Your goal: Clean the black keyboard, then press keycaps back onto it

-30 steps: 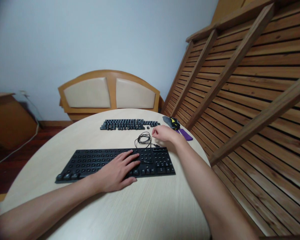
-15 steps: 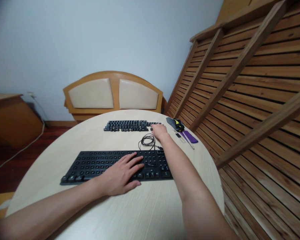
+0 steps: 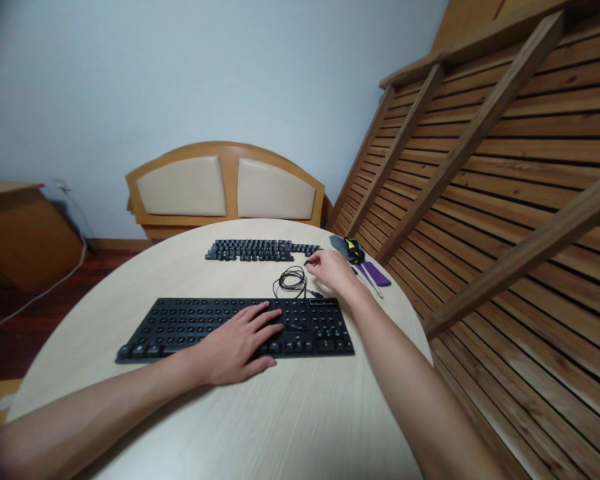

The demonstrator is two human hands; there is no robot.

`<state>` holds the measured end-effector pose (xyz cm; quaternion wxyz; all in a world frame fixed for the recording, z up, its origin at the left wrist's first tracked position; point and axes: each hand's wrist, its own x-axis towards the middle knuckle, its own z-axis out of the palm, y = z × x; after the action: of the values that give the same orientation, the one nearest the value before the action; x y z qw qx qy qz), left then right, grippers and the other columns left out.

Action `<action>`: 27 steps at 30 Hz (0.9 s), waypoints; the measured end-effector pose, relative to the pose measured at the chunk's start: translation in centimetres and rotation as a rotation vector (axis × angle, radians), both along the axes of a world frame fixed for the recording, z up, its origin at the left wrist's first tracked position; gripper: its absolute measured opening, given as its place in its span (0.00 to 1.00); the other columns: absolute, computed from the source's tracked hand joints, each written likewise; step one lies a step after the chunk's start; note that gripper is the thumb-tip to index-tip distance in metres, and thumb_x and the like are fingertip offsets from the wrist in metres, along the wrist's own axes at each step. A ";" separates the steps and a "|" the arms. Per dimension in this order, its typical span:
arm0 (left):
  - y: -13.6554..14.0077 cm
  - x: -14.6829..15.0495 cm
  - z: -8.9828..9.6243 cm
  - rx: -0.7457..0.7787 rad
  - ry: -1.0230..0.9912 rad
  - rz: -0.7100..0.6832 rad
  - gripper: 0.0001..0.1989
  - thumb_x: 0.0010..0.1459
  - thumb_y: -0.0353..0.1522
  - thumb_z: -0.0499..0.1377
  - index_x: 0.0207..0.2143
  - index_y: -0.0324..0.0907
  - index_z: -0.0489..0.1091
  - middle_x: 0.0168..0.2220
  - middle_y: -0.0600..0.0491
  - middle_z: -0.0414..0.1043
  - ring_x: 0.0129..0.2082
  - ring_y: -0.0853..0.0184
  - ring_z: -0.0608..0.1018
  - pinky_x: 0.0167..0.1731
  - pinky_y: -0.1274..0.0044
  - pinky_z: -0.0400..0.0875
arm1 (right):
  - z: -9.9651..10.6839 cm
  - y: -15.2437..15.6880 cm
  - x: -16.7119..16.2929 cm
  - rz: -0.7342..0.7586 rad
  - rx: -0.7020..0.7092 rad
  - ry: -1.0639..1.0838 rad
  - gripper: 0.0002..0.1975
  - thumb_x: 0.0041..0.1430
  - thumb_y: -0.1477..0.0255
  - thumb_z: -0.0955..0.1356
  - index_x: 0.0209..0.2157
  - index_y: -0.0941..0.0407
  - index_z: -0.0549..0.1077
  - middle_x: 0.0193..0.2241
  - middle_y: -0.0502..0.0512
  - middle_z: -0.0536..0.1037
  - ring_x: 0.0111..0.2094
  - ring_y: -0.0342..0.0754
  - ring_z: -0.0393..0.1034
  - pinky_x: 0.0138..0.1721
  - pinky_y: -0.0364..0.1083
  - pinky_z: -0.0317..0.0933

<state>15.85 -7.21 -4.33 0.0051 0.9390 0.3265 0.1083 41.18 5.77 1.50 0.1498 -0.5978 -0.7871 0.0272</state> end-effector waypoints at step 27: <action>0.0 0.0 0.0 -0.019 0.017 0.018 0.34 0.65 0.49 0.54 0.65 0.36 0.57 0.68 0.42 0.56 0.68 0.48 0.56 0.65 0.58 0.54 | -1.4 -7.9 0.7 0.482 -0.554 0.279 0.12 0.50 0.72 0.68 0.36 0.58 0.81 0.31 0.52 0.80 0.33 0.48 0.73 0.37 0.44 0.65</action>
<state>15.86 -7.24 -4.33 0.0102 0.9367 0.3361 0.0972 41.91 -2.13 0.09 0.0779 -0.4042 -0.8398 0.3539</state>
